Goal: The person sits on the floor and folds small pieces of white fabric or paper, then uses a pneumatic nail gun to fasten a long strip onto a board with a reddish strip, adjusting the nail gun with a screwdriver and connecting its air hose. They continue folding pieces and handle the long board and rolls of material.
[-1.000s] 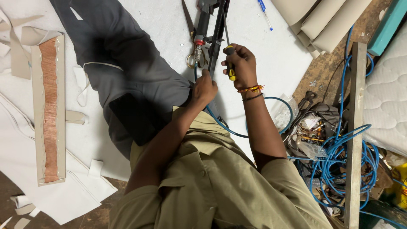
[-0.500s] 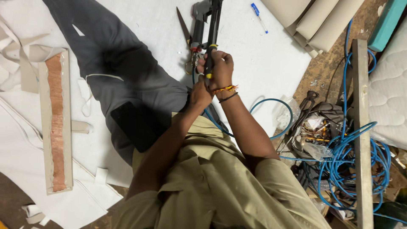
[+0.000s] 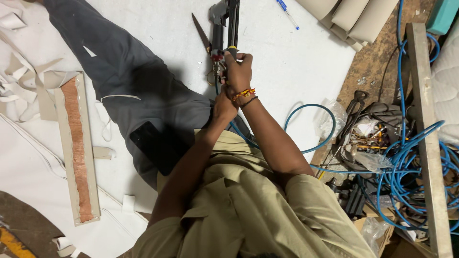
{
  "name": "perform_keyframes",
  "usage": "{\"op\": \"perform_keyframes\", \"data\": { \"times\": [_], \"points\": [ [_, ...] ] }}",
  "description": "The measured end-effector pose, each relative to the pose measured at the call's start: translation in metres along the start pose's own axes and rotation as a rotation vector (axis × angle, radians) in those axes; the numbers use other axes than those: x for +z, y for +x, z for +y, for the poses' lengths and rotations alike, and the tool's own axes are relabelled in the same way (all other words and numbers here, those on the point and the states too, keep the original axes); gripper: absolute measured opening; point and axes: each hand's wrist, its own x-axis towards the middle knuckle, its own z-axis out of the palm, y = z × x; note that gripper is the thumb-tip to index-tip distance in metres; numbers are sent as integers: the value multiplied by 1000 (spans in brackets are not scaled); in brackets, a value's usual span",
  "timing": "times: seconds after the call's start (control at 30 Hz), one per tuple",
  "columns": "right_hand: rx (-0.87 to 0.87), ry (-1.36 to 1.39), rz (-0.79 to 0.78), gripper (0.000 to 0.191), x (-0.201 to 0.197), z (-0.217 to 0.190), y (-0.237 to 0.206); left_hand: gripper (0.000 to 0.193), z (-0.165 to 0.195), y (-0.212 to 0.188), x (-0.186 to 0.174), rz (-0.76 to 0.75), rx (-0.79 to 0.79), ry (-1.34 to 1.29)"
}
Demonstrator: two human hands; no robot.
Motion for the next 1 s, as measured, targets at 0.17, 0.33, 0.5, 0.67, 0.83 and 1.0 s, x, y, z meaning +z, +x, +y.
{"op": "perform_keyframes", "data": {
  "times": [0.17, 0.33, 0.5, 0.67, 0.83, 1.0],
  "points": [
    [-163, -281, 32, 37, -6, 3, 4, 51, -1, 1, 1, 3, -2, 10],
    [-445, -571, 215, 37, -5, 31, 30, 43, -15, 3, 9, 66, 97, -25],
    [-639, -704, 345, 69, -4, 37, 43, 41, -22, 10, 18, 104, 164, -23],
    [-161, -566, 55, 95, -2, 22, 46, 38, -22, 13, 25, 133, 132, -23],
    [-194, -650, -17, 65, -1, 27, 49, 36, -21, 17, 28, 98, 118, -23],
    [-224, -670, 42, 72, -4, 35, 51, 44, -17, 15, 26, 55, 75, 9]
  ]
}}
